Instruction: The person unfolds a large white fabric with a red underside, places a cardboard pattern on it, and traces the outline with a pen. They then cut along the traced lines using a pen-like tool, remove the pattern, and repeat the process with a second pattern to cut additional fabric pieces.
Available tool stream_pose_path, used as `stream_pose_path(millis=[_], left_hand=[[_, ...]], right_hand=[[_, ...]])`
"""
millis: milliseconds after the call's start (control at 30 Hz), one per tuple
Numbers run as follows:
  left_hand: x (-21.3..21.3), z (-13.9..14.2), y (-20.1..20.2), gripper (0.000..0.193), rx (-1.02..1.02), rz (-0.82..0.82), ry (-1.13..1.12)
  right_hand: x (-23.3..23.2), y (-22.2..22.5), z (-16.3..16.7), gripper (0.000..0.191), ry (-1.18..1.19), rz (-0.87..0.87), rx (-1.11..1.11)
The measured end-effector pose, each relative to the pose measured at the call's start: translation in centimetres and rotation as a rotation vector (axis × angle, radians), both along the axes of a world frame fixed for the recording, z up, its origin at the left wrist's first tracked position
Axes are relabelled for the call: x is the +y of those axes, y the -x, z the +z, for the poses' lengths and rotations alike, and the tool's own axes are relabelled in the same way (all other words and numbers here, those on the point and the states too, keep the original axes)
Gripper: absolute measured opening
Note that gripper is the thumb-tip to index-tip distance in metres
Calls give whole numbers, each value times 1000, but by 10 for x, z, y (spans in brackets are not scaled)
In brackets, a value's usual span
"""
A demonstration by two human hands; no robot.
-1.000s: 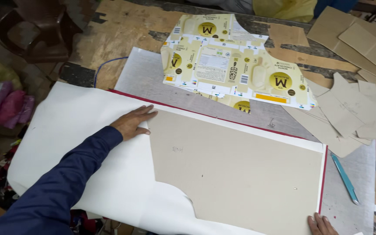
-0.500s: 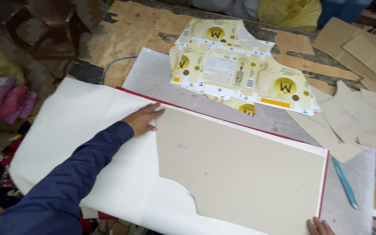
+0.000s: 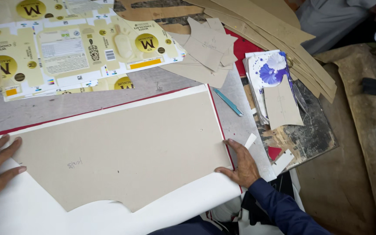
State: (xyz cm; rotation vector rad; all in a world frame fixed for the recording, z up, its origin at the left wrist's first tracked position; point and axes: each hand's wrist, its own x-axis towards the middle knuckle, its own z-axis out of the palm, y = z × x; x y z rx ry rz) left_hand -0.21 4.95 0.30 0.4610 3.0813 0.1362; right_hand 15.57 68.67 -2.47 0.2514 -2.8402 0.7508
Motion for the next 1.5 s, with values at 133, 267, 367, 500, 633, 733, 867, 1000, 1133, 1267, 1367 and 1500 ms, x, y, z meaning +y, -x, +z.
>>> stream_pose_path(millis=[133, 267, 367, 500, 633, 733, 867, 1000, 1133, 1267, 1367, 1500], left_hand=[[6, -5, -4, 80, -13, 12, -23], [15, -18, 2, 84, -236, 158, 43], [19, -27, 4, 86, -421, 248, -114], [22, -30, 1, 85, -500, 331, -374], [20, -28, 1, 91, -425, 235, -271], [15, -29, 3, 82, -341, 178, 9], [8, -33, 1, 83, -329, 190, 23], [3, -26, -5, 78, -69, 81, 152], [4, -8, -7, 75, 20, 66, 21], [25, 13, -14, 61, -58, 80, 224], [57, 25, -15, 73, -253, 210, 208], [99, 42, -16, 94, -517, 280, 202]], right_hand=[[7, -2, -6, 100, -29, -7, -68], [11, -4, -10, 107, 30, -16, -100], [12, -5, -10, 112, 27, 5, -76], [12, -6, -8, 111, 20, -10, -105], [12, -4, -7, 111, 27, -12, -122], [11, -5, -7, 111, 41, -10, -123], [11, -5, -6, 111, 46, -19, -142], [9, -4, -5, 106, 63, -8, -104], [3, -2, -2, 84, -41, 29, -40], [-2, 0, 4, 76, -34, 48, 10], [-4, 1, 6, 76, -44, 30, 10], [-11, -2, -2, 76, -66, -4, -12]])
